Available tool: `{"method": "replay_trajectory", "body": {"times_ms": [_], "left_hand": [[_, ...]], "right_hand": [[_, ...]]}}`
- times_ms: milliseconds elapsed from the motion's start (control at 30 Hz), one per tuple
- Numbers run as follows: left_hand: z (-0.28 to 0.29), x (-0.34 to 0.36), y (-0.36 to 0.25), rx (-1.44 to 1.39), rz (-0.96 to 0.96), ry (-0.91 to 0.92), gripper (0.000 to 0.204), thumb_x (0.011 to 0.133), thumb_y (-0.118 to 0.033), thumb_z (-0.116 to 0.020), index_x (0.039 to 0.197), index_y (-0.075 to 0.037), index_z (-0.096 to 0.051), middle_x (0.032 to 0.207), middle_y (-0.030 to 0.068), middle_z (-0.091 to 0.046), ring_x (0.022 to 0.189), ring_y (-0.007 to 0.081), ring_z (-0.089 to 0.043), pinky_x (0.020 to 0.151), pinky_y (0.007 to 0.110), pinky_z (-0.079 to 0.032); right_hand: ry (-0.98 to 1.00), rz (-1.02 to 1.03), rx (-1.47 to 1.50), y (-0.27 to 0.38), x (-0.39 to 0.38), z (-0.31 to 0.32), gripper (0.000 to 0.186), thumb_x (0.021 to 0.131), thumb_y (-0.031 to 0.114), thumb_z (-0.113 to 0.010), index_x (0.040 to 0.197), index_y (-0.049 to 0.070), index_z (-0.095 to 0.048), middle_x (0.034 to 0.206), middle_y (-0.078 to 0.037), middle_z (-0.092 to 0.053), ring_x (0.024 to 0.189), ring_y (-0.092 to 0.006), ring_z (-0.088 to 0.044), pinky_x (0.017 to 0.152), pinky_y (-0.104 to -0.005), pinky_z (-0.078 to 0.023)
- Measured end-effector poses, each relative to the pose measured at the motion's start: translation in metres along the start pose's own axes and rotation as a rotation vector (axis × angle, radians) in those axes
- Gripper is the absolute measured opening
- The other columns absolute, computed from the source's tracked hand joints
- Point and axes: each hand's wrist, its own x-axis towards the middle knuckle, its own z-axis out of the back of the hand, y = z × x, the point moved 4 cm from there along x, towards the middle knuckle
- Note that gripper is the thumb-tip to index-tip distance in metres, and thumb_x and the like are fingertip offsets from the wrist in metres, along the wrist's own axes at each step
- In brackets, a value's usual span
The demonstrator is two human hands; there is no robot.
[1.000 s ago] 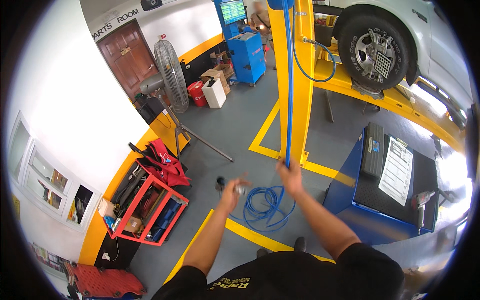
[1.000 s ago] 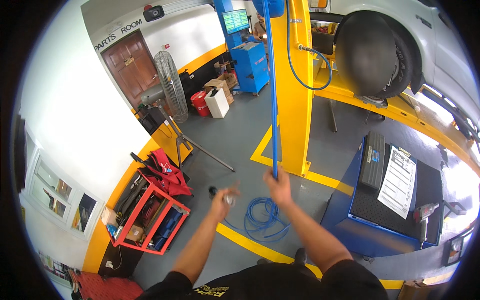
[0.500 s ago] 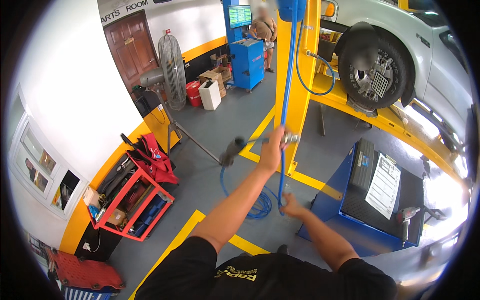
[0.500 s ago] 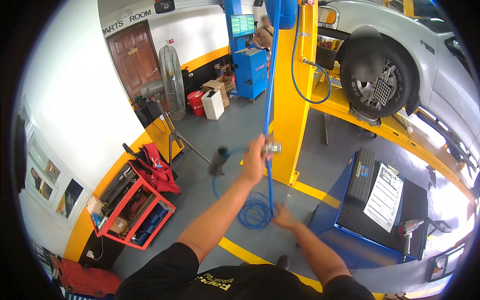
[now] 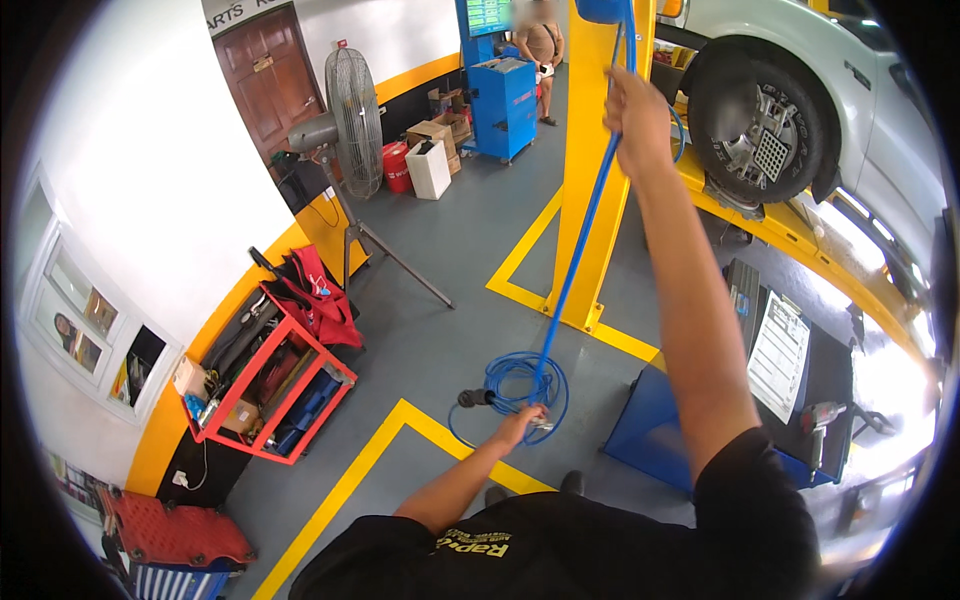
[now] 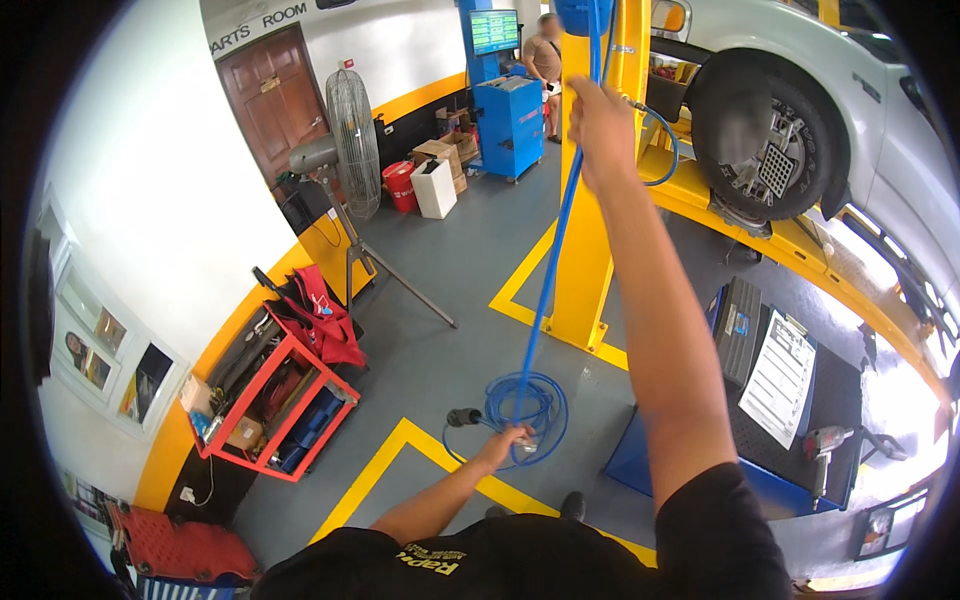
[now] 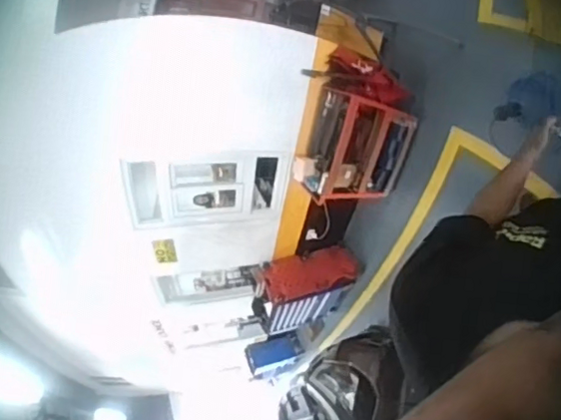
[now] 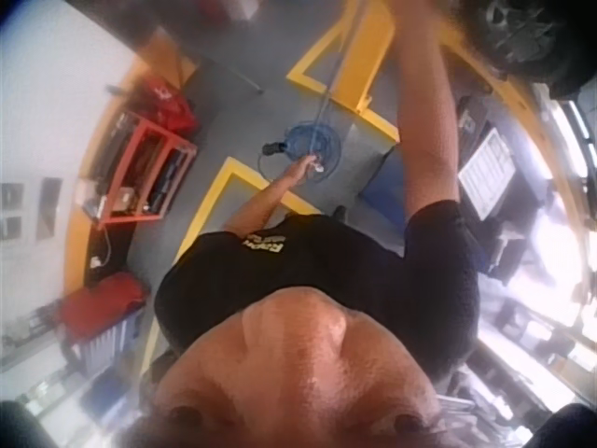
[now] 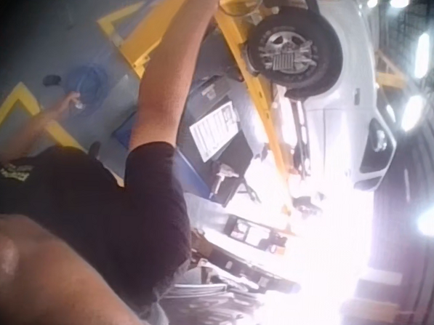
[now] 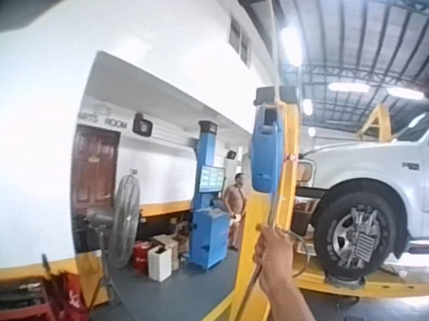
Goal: The person lifts and aligns a car tire onto the wheel hub of a raised vehicle, then secures it by hand. A coworker assists by tightening the lug nuts. The person then retrieves an impact wrench from a tool chest and connects an air hose.
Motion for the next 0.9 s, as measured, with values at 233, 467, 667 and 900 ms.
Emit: {"method": "replay_trajectory", "body": {"times_ms": [233, 467, 667, 900], "left_hand": [[0.052, 0.022, -0.177, -0.362, -0.292, -0.133, 0.046, 0.099, -0.038, -0.043, 0.126, -0.005, -0.058, 0.111, 0.0072, -0.064, 0.107, 0.0177, -0.057, 0.094, 0.035, -0.043], [-0.107, 0.055, -0.468, -0.426, -0.560, 0.189, 0.053, 0.100, -0.051, -0.044, 0.123, -0.004, -0.056, 0.116, 0.0079, -0.064, 0.108, 0.0141, -0.055, 0.088, 0.028, -0.039], [-0.139, 0.063, -0.479, -0.453, -0.771, 0.221, 0.046, 0.102, -0.046, -0.042, 0.093, -0.004, -0.061, 0.077, 0.0038, -0.059, 0.066, 0.0069, -0.044, 0.064, 0.025, -0.038], [-0.079, 0.022, -0.250, -0.222, -0.485, -0.002, 0.047, 0.101, -0.044, -0.042, 0.086, -0.003, -0.058, 0.070, 0.0030, -0.055, 0.065, 0.0097, -0.042, 0.064, 0.027, -0.036]], "right_hand": [[-0.052, -0.340, -0.119, -0.180, -0.232, 0.090, 0.017, 0.092, 0.022, -0.056, 0.080, 0.010, -0.054, 0.061, 0.005, -0.043, 0.052, -0.0046, -0.038, 0.046, -0.0243, -0.029], [0.146, -0.845, -0.187, -0.273, -0.414, 0.132, 0.016, 0.089, 0.020, -0.063, 0.080, 0.007, -0.059, 0.065, 0.000, -0.053, 0.048, -0.0080, -0.042, 0.045, -0.0250, -0.031], [0.332, -0.853, -0.567, -0.276, -0.418, 0.160, 0.016, 0.088, 0.020, -0.066, 0.093, 0.004, -0.064, 0.073, -0.004, -0.058, 0.059, -0.0121, -0.052, 0.056, -0.0292, -0.041], [0.597, -0.642, -0.793, -0.201, -0.323, 0.193, 0.054, 0.084, 0.011, -0.062, 0.137, 0.005, -0.051, 0.136, -0.014, -0.056, 0.127, -0.0255, -0.051, 0.110, -0.0393, -0.036]]}}
